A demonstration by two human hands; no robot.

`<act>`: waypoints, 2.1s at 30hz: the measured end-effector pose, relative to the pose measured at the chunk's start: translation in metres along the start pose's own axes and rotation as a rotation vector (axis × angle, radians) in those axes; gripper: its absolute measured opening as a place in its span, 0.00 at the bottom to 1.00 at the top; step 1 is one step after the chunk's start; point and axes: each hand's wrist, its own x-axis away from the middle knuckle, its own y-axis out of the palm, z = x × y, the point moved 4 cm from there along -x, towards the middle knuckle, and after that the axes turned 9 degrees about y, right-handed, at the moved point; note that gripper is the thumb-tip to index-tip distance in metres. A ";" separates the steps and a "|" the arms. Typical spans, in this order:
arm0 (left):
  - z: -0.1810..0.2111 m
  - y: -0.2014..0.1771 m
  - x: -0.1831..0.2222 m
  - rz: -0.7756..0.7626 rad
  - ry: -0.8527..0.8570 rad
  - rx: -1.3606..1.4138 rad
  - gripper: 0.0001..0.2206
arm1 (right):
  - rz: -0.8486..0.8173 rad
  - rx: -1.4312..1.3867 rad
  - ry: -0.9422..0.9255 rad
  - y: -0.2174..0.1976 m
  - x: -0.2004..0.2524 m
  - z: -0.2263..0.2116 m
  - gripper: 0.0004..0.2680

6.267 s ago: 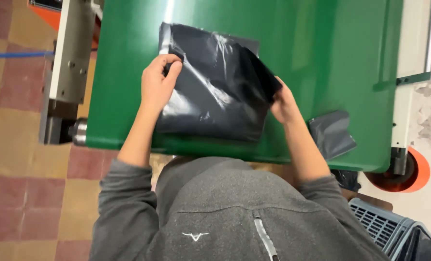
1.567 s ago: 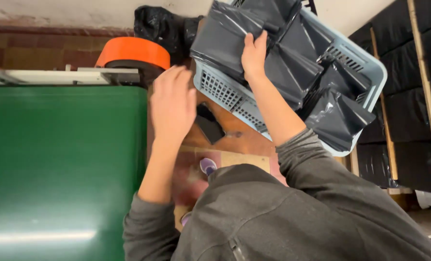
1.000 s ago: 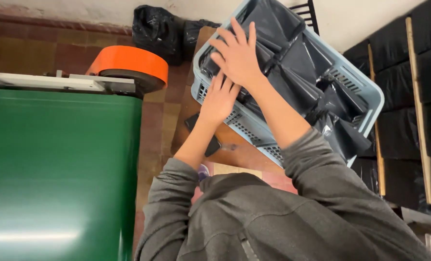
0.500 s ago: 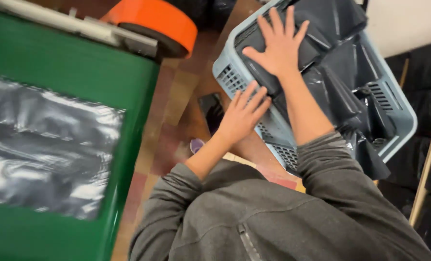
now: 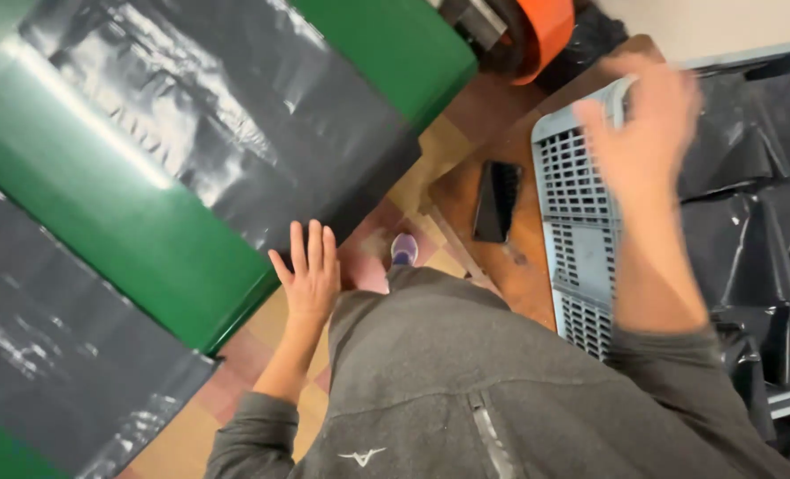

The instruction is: Fold plastic bags on a conveyor belt and place them into a storage crate.

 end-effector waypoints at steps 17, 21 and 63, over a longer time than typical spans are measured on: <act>-0.044 -0.020 0.010 -0.138 0.063 0.006 0.26 | -0.801 -1.045 0.501 0.327 0.036 0.022 0.09; -0.046 -0.026 0.004 -0.181 0.123 -0.054 0.27 | -0.706 -0.966 0.397 0.293 0.026 -0.015 0.11; -0.334 0.057 -0.079 0.369 -0.908 0.746 0.13 | -0.660 0.054 -0.681 0.408 -0.203 -0.378 0.20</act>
